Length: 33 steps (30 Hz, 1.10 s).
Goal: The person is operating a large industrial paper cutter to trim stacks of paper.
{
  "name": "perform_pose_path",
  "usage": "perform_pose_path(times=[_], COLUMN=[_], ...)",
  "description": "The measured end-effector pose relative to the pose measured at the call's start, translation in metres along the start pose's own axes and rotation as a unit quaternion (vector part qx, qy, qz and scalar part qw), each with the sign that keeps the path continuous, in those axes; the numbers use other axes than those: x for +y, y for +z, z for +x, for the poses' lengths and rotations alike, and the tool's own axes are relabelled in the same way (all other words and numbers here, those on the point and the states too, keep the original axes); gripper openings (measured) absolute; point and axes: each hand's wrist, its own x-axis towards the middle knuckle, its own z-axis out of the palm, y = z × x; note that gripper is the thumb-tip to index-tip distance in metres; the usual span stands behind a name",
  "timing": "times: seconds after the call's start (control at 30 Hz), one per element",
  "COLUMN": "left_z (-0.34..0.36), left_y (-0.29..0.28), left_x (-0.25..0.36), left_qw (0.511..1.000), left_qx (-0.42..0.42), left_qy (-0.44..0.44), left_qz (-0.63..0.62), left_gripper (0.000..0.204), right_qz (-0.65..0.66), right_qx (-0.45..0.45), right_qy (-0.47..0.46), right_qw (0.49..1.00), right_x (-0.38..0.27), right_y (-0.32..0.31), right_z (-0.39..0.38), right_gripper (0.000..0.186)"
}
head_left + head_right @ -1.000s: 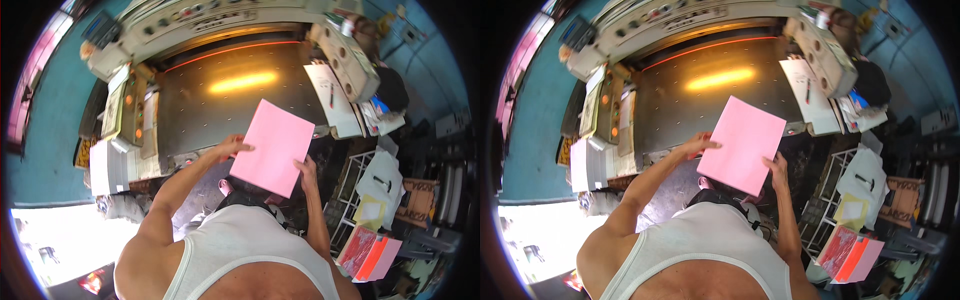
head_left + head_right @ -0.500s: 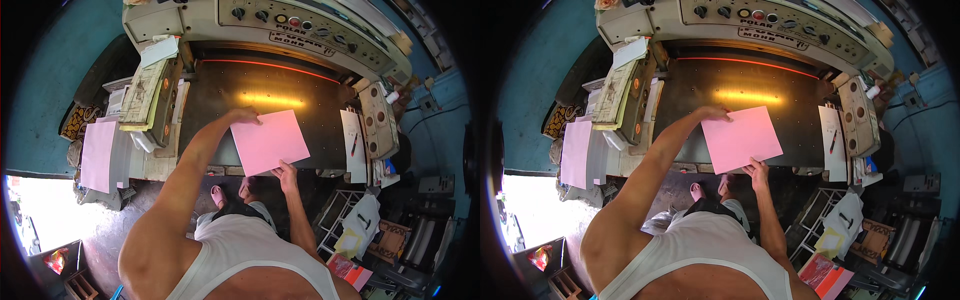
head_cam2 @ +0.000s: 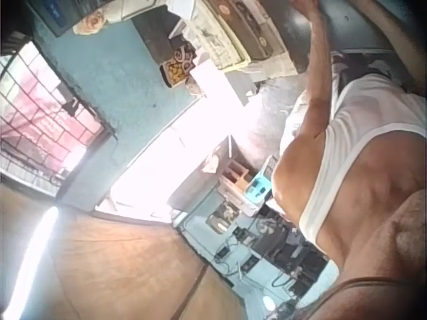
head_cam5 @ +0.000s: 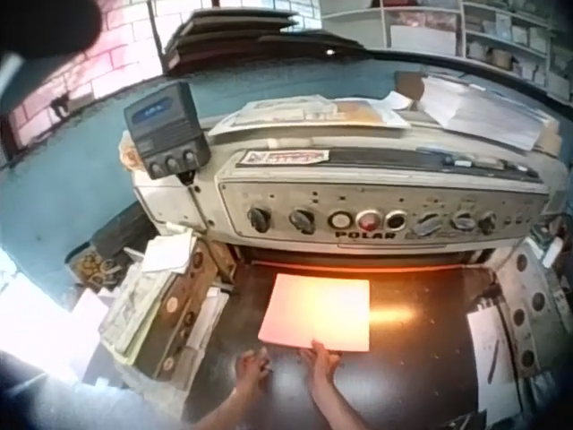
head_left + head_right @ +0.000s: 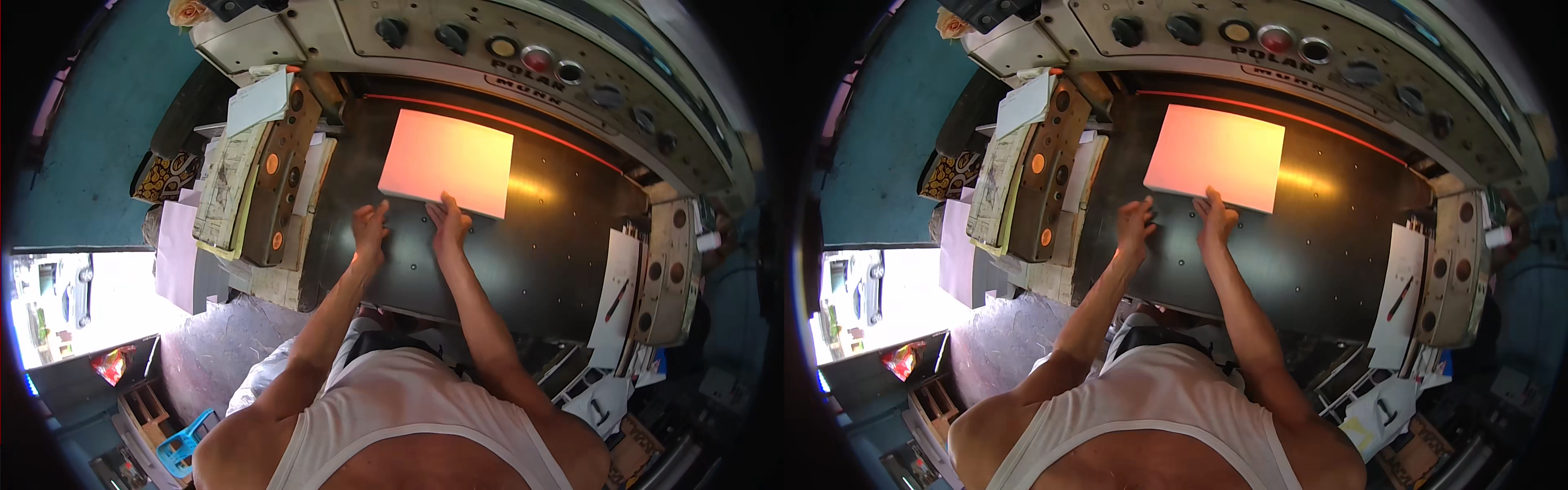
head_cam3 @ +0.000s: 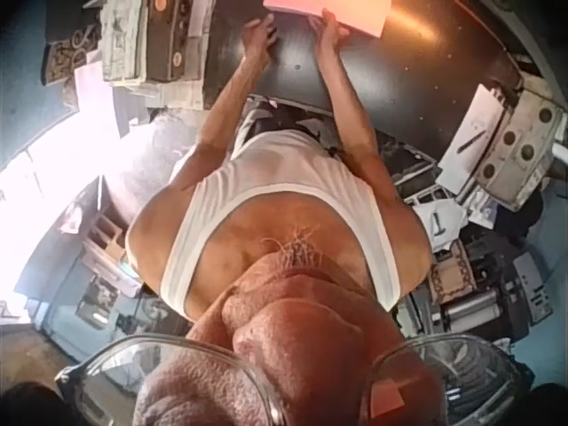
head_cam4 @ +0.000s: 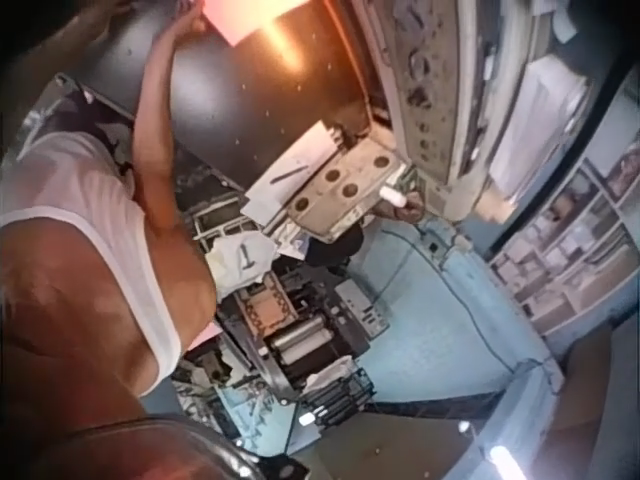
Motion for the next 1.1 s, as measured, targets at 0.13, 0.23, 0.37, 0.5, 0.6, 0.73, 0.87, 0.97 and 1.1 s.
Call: perform_pose_path(times=[0.13,0.23,0.37,0.5,0.6,0.73,0.87,0.97,1.1], left_z=[0.074,0.119,0.18,0.206,0.206,0.28,0.295,0.286,0.28], left_y=[0.046,0.097,0.127,0.138,0.176,0.162,0.161,0.171,0.176], left_x=[0.021,0.049,0.063,0.067,0.077,0.093,0.084,0.09,0.096], left_qw=[0.943,0.956,0.972,0.971,0.967,0.963,0.966,0.961,0.95], left_qx=[-0.161,-0.149,-0.033,0.002,-0.053,-0.126,-0.008,-0.012,-0.003], left_qy=[-0.197,-0.166,-0.119,-0.133,-0.152,-0.043,-0.008,0.01,-0.03], left_qz=[-0.216,-0.188,-0.202,-0.2,-0.197,-0.235,-0.259,-0.275,-0.31], left_gripper=[0.087,0.078,0.069,0.071,0.07,0.045,0.037,0.039,0.045], right_qz=[0.024,-0.012,-0.022,-0.085,-0.119,-0.111,-0.128,-0.073,-0.066], right_qx=[0.009,-0.024,0.001,-0.009,0.031,-0.037,-0.052,-0.011,0.042], right_qy=[-0.005,0.0,-0.103,-0.175,-0.206,-0.2,-0.189,-0.196,-0.197], right_qw=[1.0,1.0,0.994,0.981,0.971,0.973,0.972,0.978,0.977], right_x=[0.021,0.019,-0.017,-0.032,-0.053,-0.055,-0.042,-0.053,-0.054], right_y=[0.077,0.086,0.075,0.09,0.088,0.136,0.143,0.139,0.142], right_z=[0.047,0.089,0.151,0.166,0.208,0.236,0.237,0.252,0.257], right_gripper=[0.03,0.032,0.041,0.04,0.04,0.04,0.036,0.033,0.033])
